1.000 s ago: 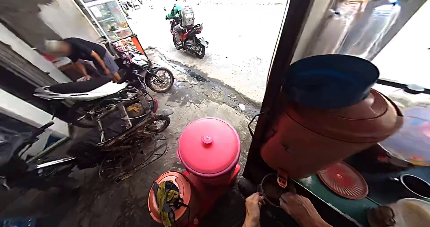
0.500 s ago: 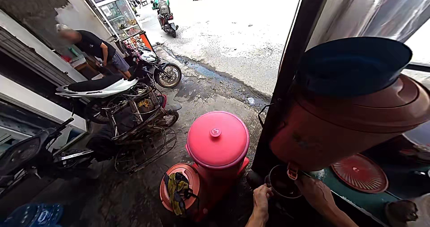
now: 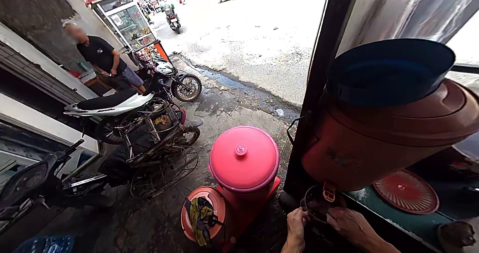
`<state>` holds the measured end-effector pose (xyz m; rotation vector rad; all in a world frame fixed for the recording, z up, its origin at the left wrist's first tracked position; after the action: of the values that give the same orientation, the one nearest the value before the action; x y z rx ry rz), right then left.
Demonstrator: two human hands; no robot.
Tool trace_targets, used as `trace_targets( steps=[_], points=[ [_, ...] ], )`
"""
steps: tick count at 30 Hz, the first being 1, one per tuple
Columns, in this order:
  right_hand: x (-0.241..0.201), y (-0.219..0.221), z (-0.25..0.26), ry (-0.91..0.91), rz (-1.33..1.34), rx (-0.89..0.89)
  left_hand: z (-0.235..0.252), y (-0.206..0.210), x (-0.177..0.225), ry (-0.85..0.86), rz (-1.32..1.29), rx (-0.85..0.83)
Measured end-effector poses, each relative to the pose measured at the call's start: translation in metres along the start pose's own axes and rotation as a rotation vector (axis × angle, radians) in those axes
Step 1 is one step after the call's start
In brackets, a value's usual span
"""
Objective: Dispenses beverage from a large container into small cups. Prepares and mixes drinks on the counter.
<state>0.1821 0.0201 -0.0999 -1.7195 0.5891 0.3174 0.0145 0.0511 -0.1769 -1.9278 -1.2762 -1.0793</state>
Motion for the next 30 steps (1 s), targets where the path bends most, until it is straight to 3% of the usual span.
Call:
trace_targets(
  steps=[3, 6, 10, 12, 15, 17, 20, 23, 25, 27, 30],
  points=[
    [0.009, -0.015, 0.004, 0.128, 0.183, 0.124, 0.001, 0.000, -0.001, 0.003, -0.003, -0.001],
    [0.011, -0.024, 0.006, 0.180, 0.023, 0.226, 0.000, 0.001, 0.001, 0.000, 0.000, -0.006],
    [0.000, -0.002, 0.000, -0.002, 0.037, -0.031, 0.002, 0.001, -0.001, 0.009, 0.027, -0.003],
    [0.010, -0.010, 0.003, 0.081, 0.166, 0.076, 0.002, 0.000, -0.002, 0.012, 0.020, -0.005],
    [0.011, -0.028, 0.004, 0.209, 0.053, 0.235, -0.001, 0.000, 0.001, -0.011, 0.010, -0.010],
    [0.008, -0.015, 0.001, 0.118, -0.048, 0.162, 0.000, 0.000, 0.000, -0.016, 0.012, -0.004],
    [0.005, 0.002, -0.002, -0.001, 0.020, -0.036, 0.001, 0.000, -0.002, -0.009, 0.019, -0.015],
    [0.014, -0.013, 0.002, 0.092, 0.134, 0.146, 0.000, 0.001, -0.002, -0.008, 0.004, -0.012],
    [0.013, -0.024, 0.002, 0.161, 0.053, 0.251, 0.000, 0.001, -0.001, -0.003, -0.007, -0.013],
    [0.012, -0.017, 0.001, 0.120, -0.038, 0.198, 0.001, 0.002, -0.002, -0.003, -0.004, -0.015],
    [0.007, 0.000, -0.002, 0.011, -0.007, -0.051, 0.002, 0.003, -0.003, 0.000, 0.002, -0.009]
  ],
)
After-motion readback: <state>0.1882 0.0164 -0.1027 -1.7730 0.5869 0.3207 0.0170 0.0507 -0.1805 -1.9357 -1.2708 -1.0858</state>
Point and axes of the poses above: each hand's wrist, its own z-axis towards the middle knuckle, its own y-axis out of the palm, x = y × z, the point moved 7 cm from there along z, towards the middle knuckle, and after that the axes turned 14 degrees about z, right-handed, at the moved point
